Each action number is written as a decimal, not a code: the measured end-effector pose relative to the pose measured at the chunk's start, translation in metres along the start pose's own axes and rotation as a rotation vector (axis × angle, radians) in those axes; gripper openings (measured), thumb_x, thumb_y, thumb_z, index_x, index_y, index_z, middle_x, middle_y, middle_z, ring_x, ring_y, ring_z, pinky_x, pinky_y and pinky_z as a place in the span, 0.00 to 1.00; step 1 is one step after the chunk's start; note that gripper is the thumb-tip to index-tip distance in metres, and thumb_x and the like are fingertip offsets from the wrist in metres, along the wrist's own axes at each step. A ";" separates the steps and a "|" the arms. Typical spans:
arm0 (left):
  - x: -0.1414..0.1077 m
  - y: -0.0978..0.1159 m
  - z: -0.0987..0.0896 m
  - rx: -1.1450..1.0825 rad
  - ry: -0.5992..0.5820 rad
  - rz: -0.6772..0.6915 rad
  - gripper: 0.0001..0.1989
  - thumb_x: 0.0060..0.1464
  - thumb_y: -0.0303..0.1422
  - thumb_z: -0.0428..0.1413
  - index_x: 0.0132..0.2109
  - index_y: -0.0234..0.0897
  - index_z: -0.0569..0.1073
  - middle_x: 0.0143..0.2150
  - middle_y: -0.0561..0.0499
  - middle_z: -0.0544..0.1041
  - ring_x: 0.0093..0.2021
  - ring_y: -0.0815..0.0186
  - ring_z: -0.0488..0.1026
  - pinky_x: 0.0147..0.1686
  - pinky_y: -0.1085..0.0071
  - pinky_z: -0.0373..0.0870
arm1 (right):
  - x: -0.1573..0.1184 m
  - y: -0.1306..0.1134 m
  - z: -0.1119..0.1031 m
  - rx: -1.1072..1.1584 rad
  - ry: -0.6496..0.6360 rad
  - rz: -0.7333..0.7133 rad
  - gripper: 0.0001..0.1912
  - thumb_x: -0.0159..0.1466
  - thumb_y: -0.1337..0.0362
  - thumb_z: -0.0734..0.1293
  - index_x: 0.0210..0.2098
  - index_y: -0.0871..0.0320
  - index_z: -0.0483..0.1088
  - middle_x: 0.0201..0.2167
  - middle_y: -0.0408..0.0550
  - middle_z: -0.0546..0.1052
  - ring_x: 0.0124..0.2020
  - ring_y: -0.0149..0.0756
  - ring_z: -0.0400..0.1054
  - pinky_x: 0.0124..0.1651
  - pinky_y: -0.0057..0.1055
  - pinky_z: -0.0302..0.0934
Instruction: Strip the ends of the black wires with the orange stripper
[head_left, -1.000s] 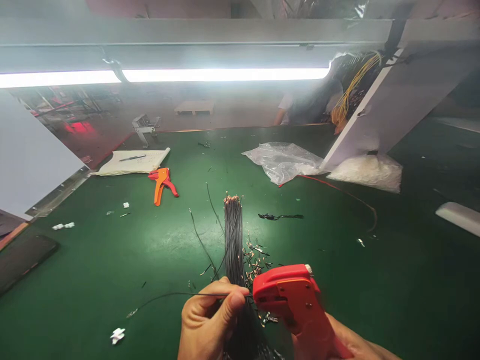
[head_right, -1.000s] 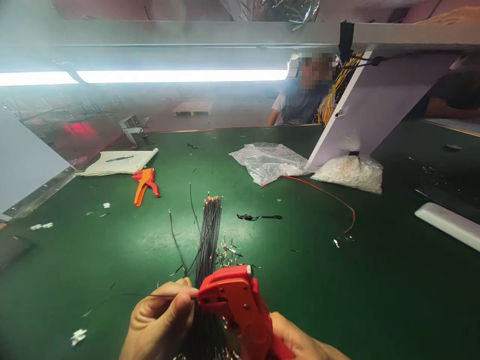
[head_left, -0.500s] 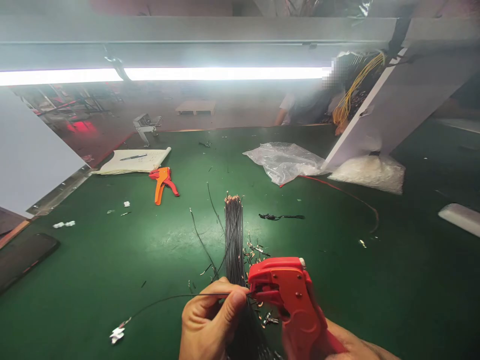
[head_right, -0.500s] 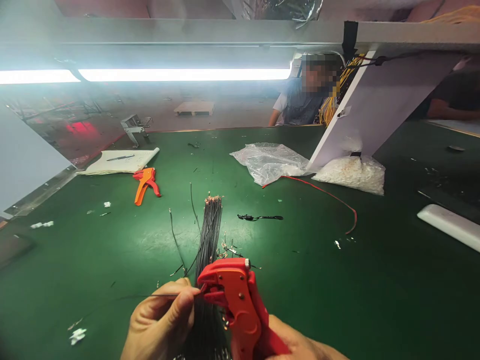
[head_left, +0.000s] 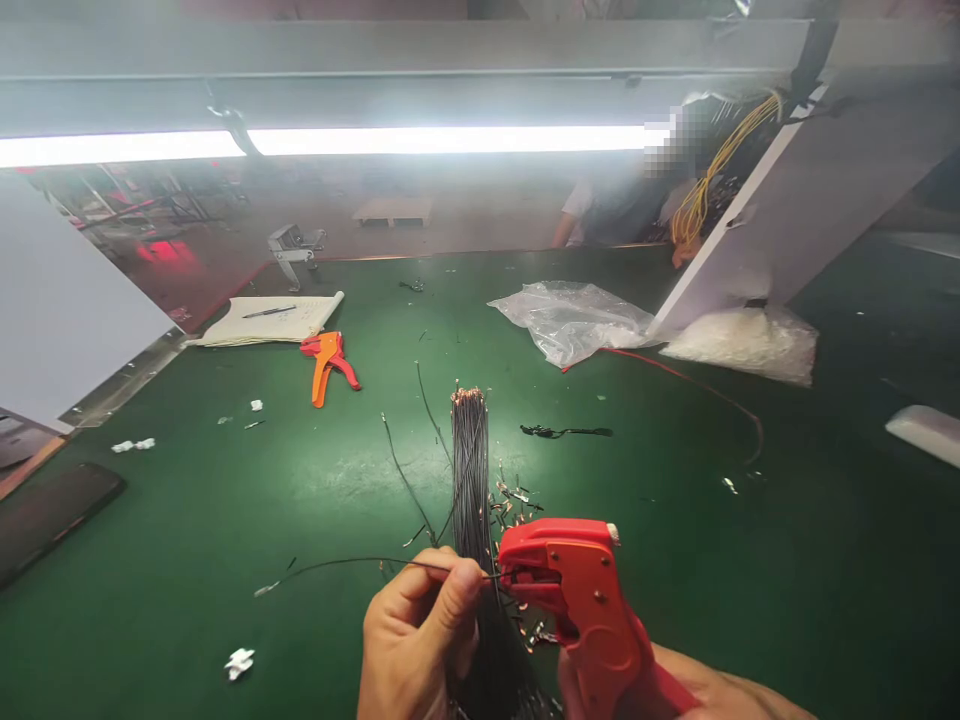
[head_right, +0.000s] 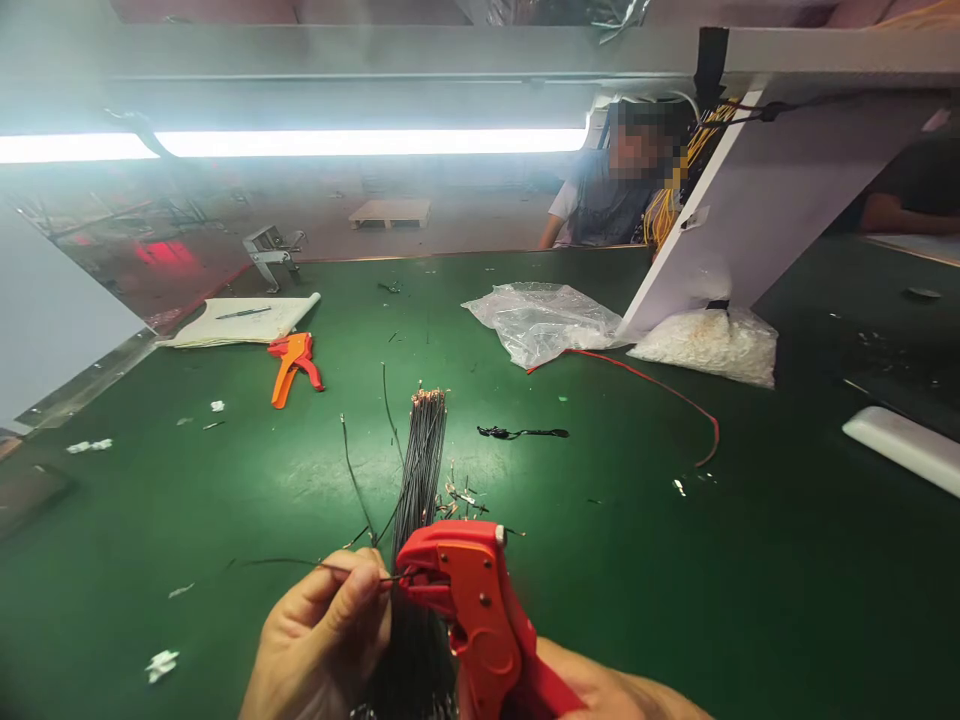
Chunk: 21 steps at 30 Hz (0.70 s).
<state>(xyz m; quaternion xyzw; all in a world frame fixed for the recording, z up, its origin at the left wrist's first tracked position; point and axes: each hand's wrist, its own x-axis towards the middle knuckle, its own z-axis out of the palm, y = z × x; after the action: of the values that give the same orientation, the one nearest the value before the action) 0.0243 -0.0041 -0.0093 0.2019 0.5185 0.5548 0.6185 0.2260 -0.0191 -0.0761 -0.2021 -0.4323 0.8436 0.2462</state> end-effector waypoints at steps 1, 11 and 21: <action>0.001 0.000 0.000 -0.017 -0.009 -0.034 0.25 0.33 0.50 0.73 0.23 0.33 0.74 0.18 0.59 0.65 0.15 0.81 0.57 0.16 0.82 0.51 | 0.002 0.000 -0.003 -0.007 0.009 -0.009 0.42 0.54 0.38 0.71 0.60 0.57 0.65 0.48 0.51 0.75 0.47 0.46 0.72 0.45 0.35 0.68; -0.003 0.007 0.007 -0.178 -0.019 -0.244 0.24 0.35 0.43 0.74 0.21 0.35 0.69 0.15 0.60 0.65 0.15 0.79 0.57 0.16 0.81 0.54 | 0.024 0.007 -0.033 -0.072 0.036 -0.048 0.19 0.69 0.55 0.66 0.56 0.57 0.68 0.55 0.53 0.73 0.50 0.46 0.72 0.51 0.49 0.69; -0.002 0.003 0.003 -0.151 -0.019 -0.257 0.25 0.34 0.43 0.74 0.22 0.36 0.66 0.15 0.61 0.64 0.15 0.80 0.55 0.16 0.81 0.51 | -0.004 0.016 -0.005 -0.075 0.062 0.121 0.28 0.54 0.52 0.77 0.47 0.59 0.69 0.35 0.45 0.72 0.32 0.34 0.66 0.37 0.32 0.62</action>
<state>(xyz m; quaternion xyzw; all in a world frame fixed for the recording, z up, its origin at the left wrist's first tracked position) 0.0253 -0.0041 -0.0049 0.0919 0.4909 0.5068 0.7026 0.2283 -0.0269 -0.0914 -0.2627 -0.4429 0.8335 0.2004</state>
